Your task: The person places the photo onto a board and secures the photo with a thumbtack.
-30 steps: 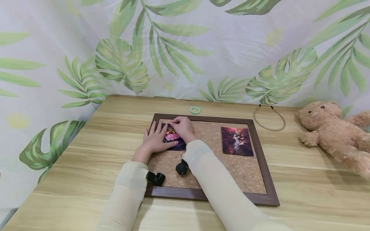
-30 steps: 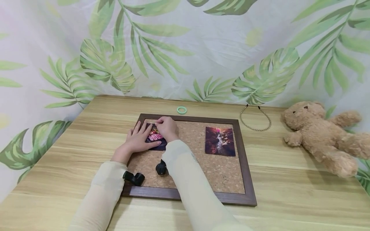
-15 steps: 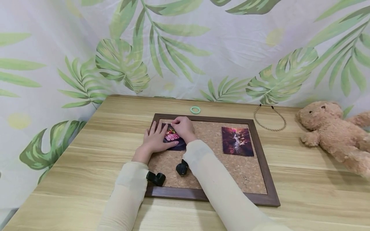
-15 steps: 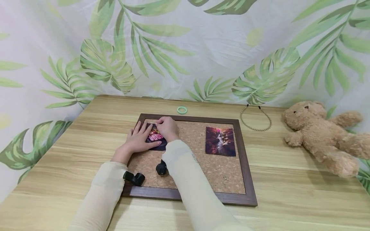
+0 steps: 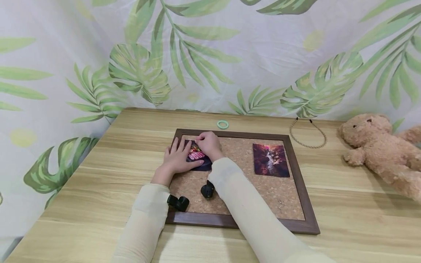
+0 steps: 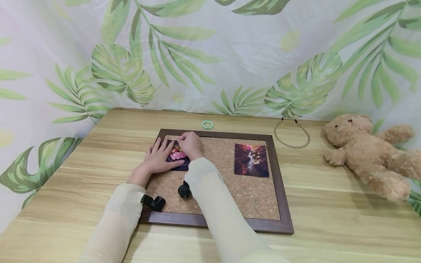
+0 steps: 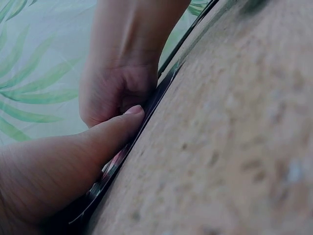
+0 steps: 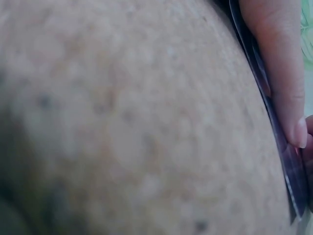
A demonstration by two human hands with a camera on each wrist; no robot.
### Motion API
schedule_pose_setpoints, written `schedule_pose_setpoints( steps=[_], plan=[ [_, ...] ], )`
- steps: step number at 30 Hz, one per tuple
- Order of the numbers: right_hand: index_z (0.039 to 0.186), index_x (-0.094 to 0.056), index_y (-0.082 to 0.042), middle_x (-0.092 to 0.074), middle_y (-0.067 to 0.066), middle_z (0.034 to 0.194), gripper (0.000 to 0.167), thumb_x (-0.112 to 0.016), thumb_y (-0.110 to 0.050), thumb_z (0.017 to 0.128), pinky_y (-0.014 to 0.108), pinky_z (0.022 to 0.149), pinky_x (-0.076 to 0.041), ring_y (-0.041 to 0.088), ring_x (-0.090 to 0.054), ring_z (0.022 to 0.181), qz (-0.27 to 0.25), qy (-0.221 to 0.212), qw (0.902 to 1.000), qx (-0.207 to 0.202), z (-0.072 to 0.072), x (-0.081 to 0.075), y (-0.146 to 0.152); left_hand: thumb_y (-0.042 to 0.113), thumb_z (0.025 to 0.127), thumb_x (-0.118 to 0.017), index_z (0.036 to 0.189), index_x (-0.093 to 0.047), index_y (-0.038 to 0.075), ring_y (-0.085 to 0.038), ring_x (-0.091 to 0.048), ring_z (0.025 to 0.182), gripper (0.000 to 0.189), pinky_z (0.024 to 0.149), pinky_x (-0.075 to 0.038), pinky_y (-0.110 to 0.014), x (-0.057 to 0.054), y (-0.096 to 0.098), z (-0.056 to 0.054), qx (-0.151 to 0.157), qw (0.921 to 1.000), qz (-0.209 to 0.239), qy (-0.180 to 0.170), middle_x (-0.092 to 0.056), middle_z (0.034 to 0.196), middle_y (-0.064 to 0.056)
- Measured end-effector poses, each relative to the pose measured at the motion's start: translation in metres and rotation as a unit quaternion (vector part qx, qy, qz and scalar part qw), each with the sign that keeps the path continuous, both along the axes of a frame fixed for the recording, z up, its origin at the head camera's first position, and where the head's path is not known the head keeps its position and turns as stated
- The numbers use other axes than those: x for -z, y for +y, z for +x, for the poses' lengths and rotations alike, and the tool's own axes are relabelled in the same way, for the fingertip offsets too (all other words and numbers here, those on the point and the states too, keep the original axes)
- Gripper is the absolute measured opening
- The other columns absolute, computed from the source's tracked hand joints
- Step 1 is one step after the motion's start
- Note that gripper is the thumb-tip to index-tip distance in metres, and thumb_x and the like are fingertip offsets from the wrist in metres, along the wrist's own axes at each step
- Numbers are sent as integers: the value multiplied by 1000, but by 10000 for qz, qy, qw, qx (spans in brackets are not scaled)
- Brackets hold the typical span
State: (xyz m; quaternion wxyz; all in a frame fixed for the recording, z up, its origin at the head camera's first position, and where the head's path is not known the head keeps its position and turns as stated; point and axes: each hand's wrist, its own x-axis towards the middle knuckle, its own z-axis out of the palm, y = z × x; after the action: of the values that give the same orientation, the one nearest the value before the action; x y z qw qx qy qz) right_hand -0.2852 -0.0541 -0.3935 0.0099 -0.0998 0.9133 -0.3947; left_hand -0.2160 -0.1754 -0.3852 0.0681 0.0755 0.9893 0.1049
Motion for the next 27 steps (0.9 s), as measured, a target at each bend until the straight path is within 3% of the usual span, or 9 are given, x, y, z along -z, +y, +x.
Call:
schedule_pose_setpoints(
  steps=[10,19,27],
  plan=[
    [76,-67,-16,-61,-4,80,8,-63,-23,78,26,62,-42,14,-55,75,368,-12,9993,100,3,-4,0,64,75,-44,139,-17,8,-34,5,126,90,94,-6,-55,0,-1,-1,34,10000,-10,25,-2,141,-18],
    [83,-67,-19,-60,-6,78,9,-61,-26,80,28,60,-40,11,-54,73,142,-3,9999,76,6,-1,1,64,75,-44,139,-17,9,-33,4,127,88,94,-7,-55,-1,0,2,-4,10000,19,14,-2,141,-18],
    [76,-64,-17,-59,-6,73,8,-62,-23,79,27,58,-39,11,-52,68,16,28,10000,62,5,0,2,65,74,-44,138,-18,9,-33,4,127,89,94,-6,-55,0,0,2,-18,10000,80,21,-3,141,-17]
  ],
)
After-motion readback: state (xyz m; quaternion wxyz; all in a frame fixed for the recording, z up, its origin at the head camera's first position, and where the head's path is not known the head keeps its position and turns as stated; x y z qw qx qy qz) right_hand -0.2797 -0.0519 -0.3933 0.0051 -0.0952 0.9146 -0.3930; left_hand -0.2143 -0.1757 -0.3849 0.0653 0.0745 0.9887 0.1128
